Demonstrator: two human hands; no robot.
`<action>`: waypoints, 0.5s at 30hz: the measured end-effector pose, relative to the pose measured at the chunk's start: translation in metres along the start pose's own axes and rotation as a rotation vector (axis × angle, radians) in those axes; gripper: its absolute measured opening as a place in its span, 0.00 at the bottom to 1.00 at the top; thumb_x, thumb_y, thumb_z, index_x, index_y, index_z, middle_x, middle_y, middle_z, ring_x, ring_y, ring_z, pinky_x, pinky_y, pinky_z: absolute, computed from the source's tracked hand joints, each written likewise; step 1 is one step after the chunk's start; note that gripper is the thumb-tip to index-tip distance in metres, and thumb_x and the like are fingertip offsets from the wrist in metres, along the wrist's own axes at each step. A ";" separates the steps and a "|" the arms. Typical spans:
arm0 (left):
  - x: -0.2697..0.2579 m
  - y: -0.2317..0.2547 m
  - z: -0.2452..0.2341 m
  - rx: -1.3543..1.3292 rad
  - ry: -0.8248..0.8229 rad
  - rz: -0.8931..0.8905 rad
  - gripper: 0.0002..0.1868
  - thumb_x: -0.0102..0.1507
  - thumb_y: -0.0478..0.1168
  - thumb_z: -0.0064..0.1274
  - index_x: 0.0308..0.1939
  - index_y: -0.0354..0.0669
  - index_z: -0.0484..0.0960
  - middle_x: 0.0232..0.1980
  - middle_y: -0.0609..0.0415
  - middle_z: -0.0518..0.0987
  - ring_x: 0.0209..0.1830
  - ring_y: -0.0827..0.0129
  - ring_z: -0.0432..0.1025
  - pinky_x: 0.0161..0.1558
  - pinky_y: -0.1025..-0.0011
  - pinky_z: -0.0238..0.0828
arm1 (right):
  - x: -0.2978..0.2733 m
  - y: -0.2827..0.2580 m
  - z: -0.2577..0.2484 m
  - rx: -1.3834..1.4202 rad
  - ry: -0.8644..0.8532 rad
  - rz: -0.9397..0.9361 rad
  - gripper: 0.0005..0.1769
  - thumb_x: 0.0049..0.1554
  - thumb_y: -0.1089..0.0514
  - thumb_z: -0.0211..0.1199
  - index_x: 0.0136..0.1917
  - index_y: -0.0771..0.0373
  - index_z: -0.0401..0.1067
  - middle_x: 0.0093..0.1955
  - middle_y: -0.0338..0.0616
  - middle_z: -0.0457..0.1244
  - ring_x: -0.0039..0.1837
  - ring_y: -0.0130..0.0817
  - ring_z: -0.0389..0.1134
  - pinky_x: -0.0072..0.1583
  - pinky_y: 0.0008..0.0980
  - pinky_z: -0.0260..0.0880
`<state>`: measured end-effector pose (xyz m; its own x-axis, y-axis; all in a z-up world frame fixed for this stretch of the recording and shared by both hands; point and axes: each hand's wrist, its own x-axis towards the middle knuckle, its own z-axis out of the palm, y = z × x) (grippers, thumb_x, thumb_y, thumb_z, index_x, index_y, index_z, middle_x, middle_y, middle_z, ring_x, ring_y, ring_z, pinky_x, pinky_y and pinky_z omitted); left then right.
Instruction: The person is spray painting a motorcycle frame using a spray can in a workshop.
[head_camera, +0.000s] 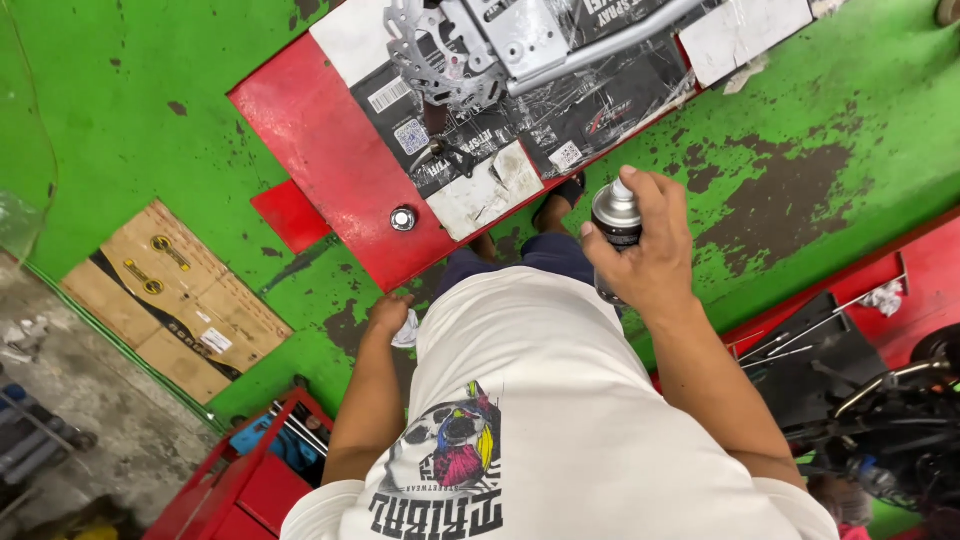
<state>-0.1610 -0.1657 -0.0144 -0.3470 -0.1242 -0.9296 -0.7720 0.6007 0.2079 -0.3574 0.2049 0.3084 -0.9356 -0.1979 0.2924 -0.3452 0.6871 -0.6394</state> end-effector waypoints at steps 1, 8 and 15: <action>-0.002 0.000 -0.005 0.026 0.005 -0.014 0.35 0.61 0.62 0.48 0.59 0.36 0.83 0.66 0.40 0.78 0.73 0.52 0.65 0.74 0.54 0.57 | -0.002 0.003 0.000 -0.001 0.018 0.012 0.39 0.53 0.58 0.75 0.74 0.62 0.64 0.58 0.62 0.59 0.55 0.64 0.67 0.54 0.58 0.70; -0.004 0.002 -0.025 0.057 0.003 0.017 0.34 0.64 0.57 0.47 0.61 0.30 0.81 0.68 0.36 0.76 0.74 0.48 0.63 0.74 0.54 0.57 | -0.007 -0.005 0.001 0.008 0.046 0.087 0.39 0.51 0.59 0.75 0.73 0.59 0.65 0.58 0.60 0.60 0.54 0.65 0.68 0.53 0.59 0.71; -0.001 0.012 -0.026 0.126 -0.011 0.026 0.35 0.64 0.59 0.46 0.60 0.33 0.82 0.66 0.37 0.77 0.73 0.48 0.65 0.73 0.52 0.58 | 0.021 -0.019 0.002 -0.104 0.054 0.020 0.36 0.52 0.50 0.74 0.72 0.49 0.67 0.59 0.50 0.60 0.51 0.59 0.71 0.50 0.56 0.75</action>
<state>-0.1839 -0.1787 -0.0034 -0.3597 -0.0986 -0.9278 -0.6897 0.6979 0.1932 -0.3704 0.1861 0.3254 -0.9358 -0.1476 0.3200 -0.3145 0.7598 -0.5690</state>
